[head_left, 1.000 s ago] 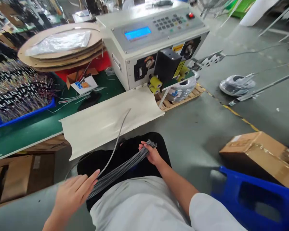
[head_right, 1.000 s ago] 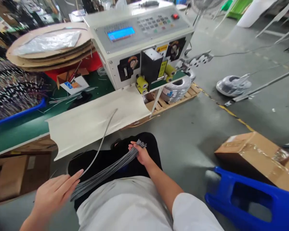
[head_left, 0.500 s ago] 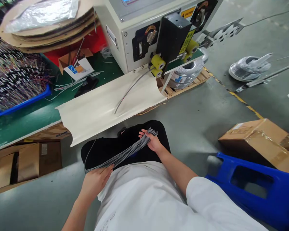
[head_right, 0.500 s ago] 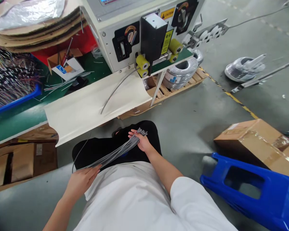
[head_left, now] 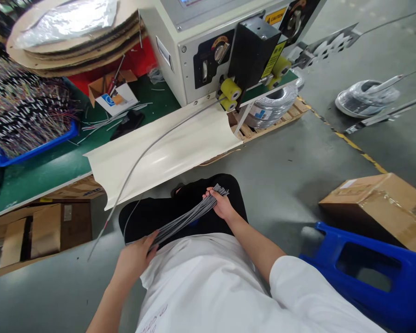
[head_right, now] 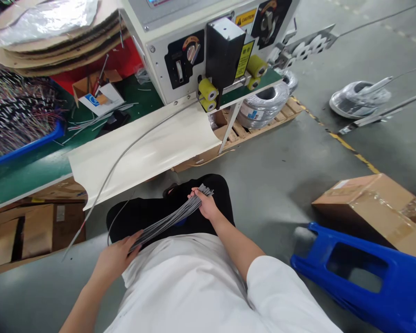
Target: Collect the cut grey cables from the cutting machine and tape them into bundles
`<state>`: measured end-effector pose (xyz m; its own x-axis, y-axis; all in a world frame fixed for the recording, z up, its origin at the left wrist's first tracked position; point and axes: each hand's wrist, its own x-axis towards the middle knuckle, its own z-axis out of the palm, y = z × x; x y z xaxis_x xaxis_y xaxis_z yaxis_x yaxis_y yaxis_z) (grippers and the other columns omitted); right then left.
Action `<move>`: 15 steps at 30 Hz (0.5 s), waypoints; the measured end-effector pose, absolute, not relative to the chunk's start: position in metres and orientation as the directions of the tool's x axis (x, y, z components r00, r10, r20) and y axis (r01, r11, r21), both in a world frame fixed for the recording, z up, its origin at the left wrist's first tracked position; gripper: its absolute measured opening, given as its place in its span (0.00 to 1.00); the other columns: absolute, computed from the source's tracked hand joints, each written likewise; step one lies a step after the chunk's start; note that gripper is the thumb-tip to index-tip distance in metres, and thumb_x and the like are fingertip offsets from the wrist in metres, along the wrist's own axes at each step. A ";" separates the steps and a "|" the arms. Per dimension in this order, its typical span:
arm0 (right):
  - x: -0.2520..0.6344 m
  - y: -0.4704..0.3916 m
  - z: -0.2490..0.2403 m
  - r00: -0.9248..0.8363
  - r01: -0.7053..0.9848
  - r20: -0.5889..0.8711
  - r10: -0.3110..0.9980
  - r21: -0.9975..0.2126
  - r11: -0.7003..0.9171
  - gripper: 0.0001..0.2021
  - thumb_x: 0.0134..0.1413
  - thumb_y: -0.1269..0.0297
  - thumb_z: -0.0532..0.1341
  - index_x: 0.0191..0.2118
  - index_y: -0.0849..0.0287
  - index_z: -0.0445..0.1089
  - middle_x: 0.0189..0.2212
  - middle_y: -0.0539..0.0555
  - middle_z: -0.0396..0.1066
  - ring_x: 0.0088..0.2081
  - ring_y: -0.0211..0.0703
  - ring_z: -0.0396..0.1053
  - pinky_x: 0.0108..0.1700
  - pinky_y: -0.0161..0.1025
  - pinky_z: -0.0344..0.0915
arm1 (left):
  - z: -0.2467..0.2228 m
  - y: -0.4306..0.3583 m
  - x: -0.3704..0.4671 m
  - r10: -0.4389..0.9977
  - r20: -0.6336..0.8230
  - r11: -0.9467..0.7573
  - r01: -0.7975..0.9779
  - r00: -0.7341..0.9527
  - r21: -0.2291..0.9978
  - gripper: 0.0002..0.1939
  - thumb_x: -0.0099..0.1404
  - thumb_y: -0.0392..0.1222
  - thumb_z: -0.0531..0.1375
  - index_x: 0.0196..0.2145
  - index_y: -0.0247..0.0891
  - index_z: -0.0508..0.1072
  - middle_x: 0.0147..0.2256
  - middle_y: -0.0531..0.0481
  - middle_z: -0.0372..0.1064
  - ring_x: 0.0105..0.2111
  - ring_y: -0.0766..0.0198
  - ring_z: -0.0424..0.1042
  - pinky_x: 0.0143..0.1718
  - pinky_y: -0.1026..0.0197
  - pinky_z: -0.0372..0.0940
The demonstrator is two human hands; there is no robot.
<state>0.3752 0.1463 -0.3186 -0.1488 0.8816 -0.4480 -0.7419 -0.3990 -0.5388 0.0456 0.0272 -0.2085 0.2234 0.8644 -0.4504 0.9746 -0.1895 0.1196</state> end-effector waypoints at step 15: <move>0.372 0.147 -0.322 -0.121 -0.765 -0.466 0.877 -0.519 -0.381 0.12 0.46 0.62 0.71 0.38 0.58 0.75 0.28 0.49 0.74 0.36 0.44 0.75 0.45 0.45 0.69 | -0.273 -0.002 -0.080 0.845 -0.528 0.199 0.967 -0.087 0.159 0.31 0.60 0.46 0.48 0.60 0.35 0.55 0.48 0.39 0.69 0.50 0.51 0.71 0.51 0.51 0.65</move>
<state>0.3720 0.1475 -0.3216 -0.1208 0.8766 -0.4658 -0.7650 -0.3813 -0.5191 -0.0797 -0.0016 -0.2735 -0.0869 0.8447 -0.5282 0.9669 0.1991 0.1594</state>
